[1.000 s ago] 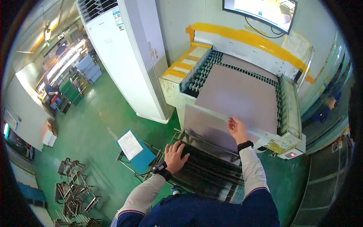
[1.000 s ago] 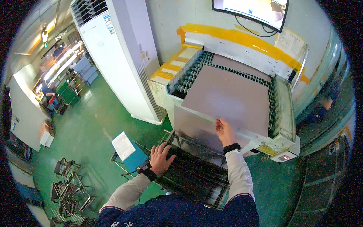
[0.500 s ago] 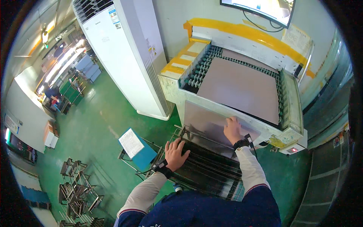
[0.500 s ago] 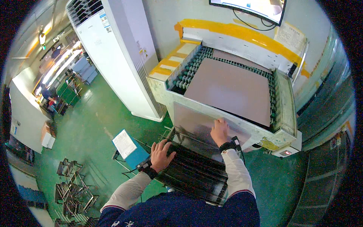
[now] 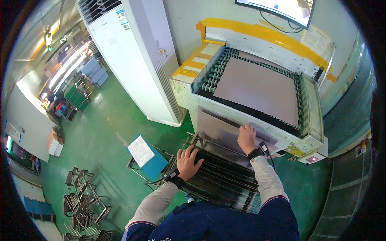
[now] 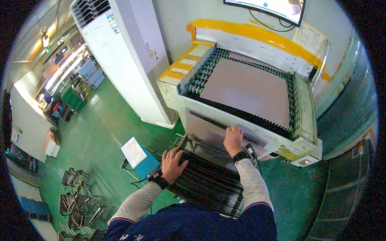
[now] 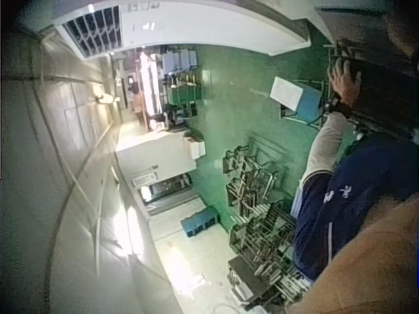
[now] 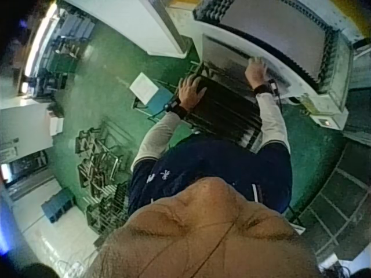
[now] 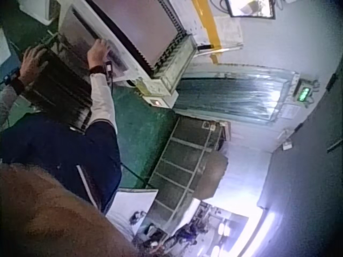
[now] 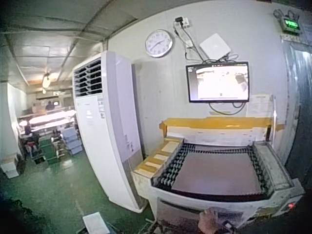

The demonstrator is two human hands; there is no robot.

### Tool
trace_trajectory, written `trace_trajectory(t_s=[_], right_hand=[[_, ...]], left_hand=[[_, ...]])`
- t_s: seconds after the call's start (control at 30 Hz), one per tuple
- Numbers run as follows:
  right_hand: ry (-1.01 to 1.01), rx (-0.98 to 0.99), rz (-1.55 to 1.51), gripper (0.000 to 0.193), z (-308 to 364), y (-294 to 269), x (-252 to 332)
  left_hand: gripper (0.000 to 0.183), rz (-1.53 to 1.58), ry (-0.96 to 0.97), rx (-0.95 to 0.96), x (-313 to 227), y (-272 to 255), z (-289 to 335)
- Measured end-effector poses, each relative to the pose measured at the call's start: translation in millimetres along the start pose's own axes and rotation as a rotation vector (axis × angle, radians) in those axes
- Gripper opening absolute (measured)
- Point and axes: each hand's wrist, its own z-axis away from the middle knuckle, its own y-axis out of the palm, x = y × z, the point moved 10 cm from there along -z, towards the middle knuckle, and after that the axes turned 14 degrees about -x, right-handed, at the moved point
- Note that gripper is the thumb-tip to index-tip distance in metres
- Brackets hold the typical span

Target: Loading green plates into a processing machine and placing processed grey plates onto a storage rack.

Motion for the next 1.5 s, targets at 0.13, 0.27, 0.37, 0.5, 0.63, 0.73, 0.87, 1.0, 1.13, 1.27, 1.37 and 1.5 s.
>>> trace_trajectory(t_s=[0.13, 0.27, 0.37, 0.5, 0.63, 0.73, 0.87, 1.0, 1.13, 1.27, 1.37, 1.5], right_hand=[[0.161, 0.036, -0.197, 0.014, 6, 12, -11], [0.145, 0.059, -0.218, 0.015, 13, 23, -15], [0.126, 0.283, -0.048, 0.019, 27, 50, -21], [0.152, 0.272, -0.065, 0.017, 28, 58, -26], [0.115, 0.248, -0.043, 0.012, 28, 57, -24], [0.124, 0.241, -0.047, 0.011, 27, 55, -23], [0.120, 0.235, -0.020, 0.012, 25, 52, -21], [0.125, 0.257, -0.020, 0.014, 24, 53, -22], [0.097, 0.257, -0.013, 0.010, 24, 51, -20], [0.106, 0.255, -0.001, 0.011, 24, 50, -20], [0.106, 0.240, -0.007, 0.011, 23, 49, -19], [0.096, 0.246, 0.002, 0.011, 24, 51, -19]], left_hand=[[0.056, -0.024, -0.004, 0.011, 2, 2, 1], [0.058, -0.030, -0.003, 0.002, 2, 3, 2], [0.058, -0.031, 0.004, -0.004, 2, 2, 3], [0.057, -0.036, -0.004, 0.001, 3, 3, 3], [0.057, -0.039, -0.006, 0.007, 4, 5, 3], [0.057, -0.039, 0.007, -0.006, 3, 5, 3], [0.059, -0.035, -0.017, 0.045, 7, 9, 4], [0.059, -0.023, -0.010, 0.035, 5, 7, 4], [0.058, -0.025, -0.013, 0.035, 4, 6, 3], [0.057, -0.033, -0.016, 0.038, 3, 5, 3], [0.057, -0.032, -0.016, 0.036, 2, 5, 3], [0.058, -0.036, -0.015, 0.034, 2, 4, 3]])
